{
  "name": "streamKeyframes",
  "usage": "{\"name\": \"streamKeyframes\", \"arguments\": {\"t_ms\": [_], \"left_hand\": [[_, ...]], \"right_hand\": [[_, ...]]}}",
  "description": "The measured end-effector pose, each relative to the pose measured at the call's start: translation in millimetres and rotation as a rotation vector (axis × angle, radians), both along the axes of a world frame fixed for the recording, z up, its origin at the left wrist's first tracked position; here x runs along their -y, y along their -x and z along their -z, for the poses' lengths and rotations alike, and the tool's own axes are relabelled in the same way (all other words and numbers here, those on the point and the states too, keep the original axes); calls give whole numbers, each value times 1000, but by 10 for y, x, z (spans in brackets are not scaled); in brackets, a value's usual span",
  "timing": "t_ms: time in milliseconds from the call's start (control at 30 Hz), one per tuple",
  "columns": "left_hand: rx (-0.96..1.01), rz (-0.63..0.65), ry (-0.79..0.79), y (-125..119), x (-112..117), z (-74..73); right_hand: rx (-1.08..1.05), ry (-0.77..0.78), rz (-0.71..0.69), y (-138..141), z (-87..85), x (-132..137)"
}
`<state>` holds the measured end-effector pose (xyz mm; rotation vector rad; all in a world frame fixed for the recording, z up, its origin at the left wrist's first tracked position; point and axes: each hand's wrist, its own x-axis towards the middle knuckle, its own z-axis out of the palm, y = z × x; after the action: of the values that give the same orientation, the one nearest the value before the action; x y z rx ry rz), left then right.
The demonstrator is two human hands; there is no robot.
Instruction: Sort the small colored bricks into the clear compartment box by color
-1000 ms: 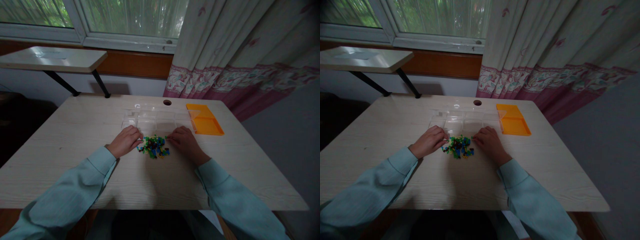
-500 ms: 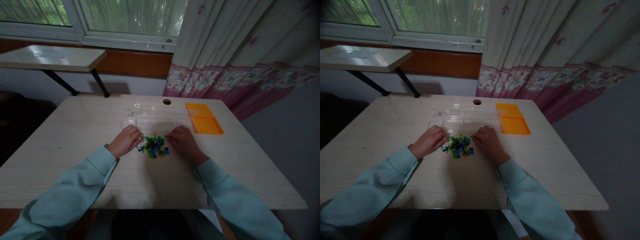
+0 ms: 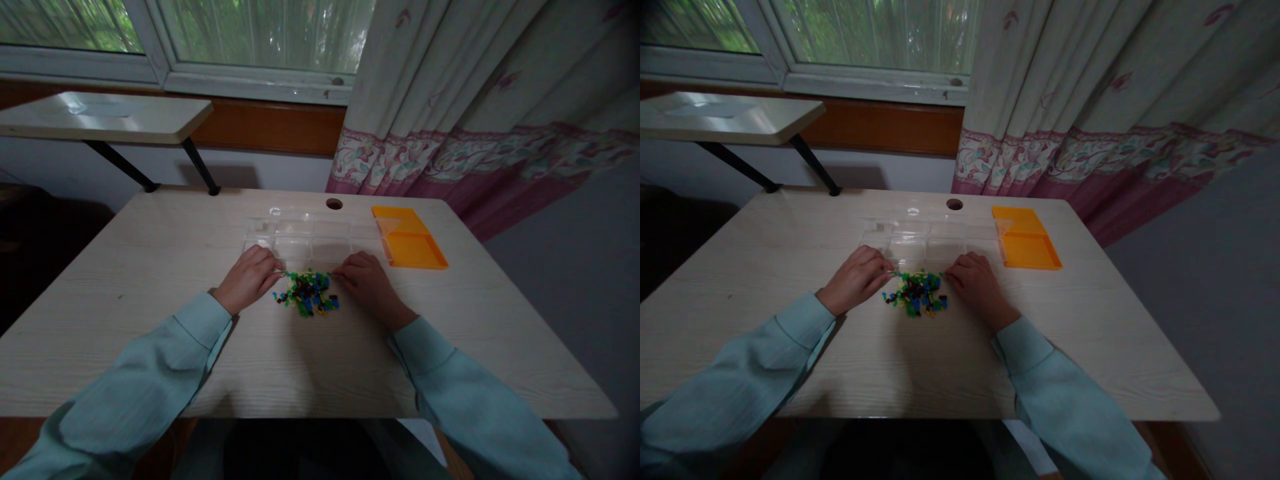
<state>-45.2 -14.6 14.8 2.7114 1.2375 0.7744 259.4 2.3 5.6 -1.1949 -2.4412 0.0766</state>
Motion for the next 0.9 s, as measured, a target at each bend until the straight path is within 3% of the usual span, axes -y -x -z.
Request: {"name": "streamKeyframes", "arguments": {"t_ms": [167, 500, 767, 900], "left_hand": [[47, -97, -74, -29, -24, -14], [68, -344, -168, -268, -158, -26], [87, -339, -172, -208, -144, -23], [115, -253, -170, -124, -87, -41]], "right_hand": [[-74, -64, 33, 92, -40, -9], [-152, -173, 145, 673, -70, -149], [-203, -195, 157, 643, -51, -183], [-191, -180, 134, 507, -115, -130]]}}
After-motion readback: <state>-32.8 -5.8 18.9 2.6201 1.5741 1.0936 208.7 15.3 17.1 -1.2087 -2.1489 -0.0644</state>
